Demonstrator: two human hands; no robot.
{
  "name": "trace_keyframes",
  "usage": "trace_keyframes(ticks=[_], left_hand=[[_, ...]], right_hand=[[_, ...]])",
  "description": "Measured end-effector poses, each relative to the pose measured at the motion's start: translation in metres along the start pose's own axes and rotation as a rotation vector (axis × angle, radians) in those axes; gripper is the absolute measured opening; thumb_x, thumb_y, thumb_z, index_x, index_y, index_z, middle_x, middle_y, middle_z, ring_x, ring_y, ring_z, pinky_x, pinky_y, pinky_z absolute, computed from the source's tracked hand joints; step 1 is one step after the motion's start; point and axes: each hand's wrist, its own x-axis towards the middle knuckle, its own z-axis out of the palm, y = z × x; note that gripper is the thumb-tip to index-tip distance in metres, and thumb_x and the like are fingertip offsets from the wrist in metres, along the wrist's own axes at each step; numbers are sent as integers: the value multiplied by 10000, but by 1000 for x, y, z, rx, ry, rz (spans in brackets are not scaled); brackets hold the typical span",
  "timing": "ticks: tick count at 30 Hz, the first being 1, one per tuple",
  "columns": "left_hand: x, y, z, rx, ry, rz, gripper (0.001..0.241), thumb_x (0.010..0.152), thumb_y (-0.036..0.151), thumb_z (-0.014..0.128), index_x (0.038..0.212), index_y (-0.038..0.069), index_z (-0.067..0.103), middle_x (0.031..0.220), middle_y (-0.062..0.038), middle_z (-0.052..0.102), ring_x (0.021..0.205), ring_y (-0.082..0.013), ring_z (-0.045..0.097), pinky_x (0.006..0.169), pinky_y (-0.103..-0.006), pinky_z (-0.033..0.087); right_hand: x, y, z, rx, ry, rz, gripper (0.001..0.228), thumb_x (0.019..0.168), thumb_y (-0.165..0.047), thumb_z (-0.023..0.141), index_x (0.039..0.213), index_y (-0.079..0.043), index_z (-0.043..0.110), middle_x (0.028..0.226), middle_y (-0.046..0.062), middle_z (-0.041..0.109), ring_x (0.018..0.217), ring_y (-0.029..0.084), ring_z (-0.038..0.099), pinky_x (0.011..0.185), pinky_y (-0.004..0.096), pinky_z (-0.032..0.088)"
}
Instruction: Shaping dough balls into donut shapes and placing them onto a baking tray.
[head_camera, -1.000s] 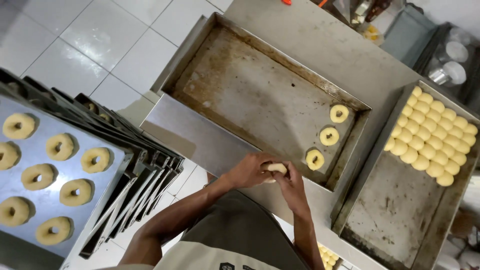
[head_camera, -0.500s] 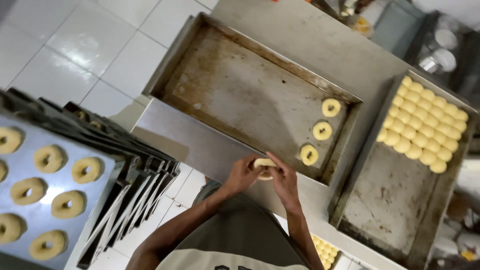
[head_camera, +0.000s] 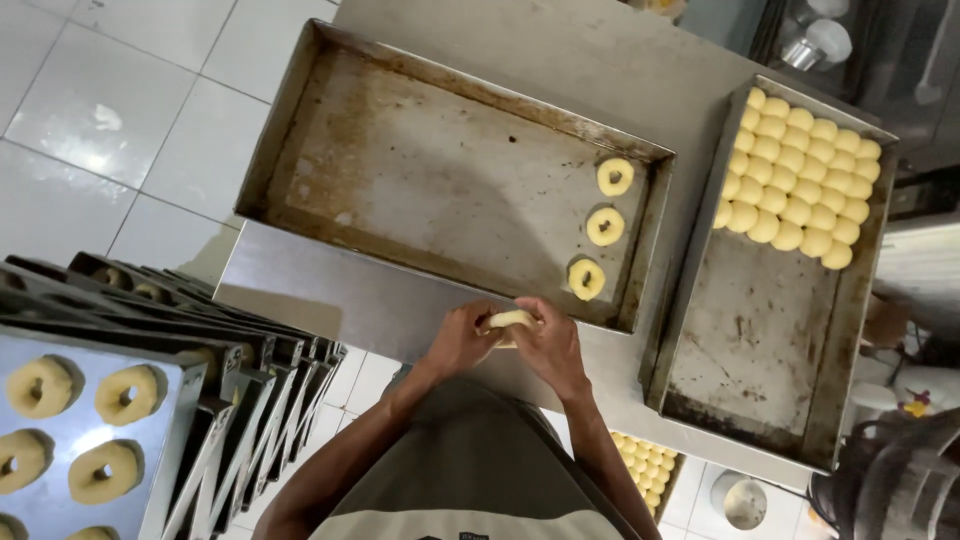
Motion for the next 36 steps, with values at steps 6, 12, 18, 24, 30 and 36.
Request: trace_keyframes(ticks=[6,12,18,24,30,36], left_hand=[[5,-33,13,-206,18,-47,151,843,74,739,975,20,690,836,-136,722,739,-264,665,670,-349,538],[12,20,-5,-3,148,373,470,729,56,798,1172,-33,669,1089,-215,708,959,-406,677,808,-423,542],[22,2,7,27,-34,118,420,768,85,836,1175,49,739,1035,-152,755,894,-306,734,778,-377,577],[43,-66,37,-447,-190,-211,279,880,94,781,1134,4,708,956,-101,761,833,-193,698,751,-332,557],[60,-32,13,-555,-106,-71,495,832,37,753,1294,7,579,1173,-139,676,1022,-227,649,868,-345,542],[47,-14,-31,-147,51,-60,689,836,110,787,1469,166,520,1361,-136,597,1155,-262,640,934,-399,553]], right_hand=[[3,6,-8,216,-152,61,360,852,-177,728,1192,-63,690,978,87,746,841,176,720,768,342,597],[7,19,-9,136,-242,13,273,861,-172,783,1072,-10,725,971,128,719,862,216,700,792,378,574],[20,-7,-31,124,-284,-25,360,841,-178,793,1156,-33,694,1047,88,734,930,200,701,857,386,579],[34,21,-24,391,-119,221,462,780,-125,774,1221,-53,657,1009,116,739,852,209,711,773,395,619],[65,44,-24,453,-218,372,280,812,-120,772,1063,-7,724,971,155,741,825,192,698,785,328,584],[133,68,-11,-139,-162,121,254,857,-186,746,1053,-38,684,961,111,697,787,218,657,719,392,562]])
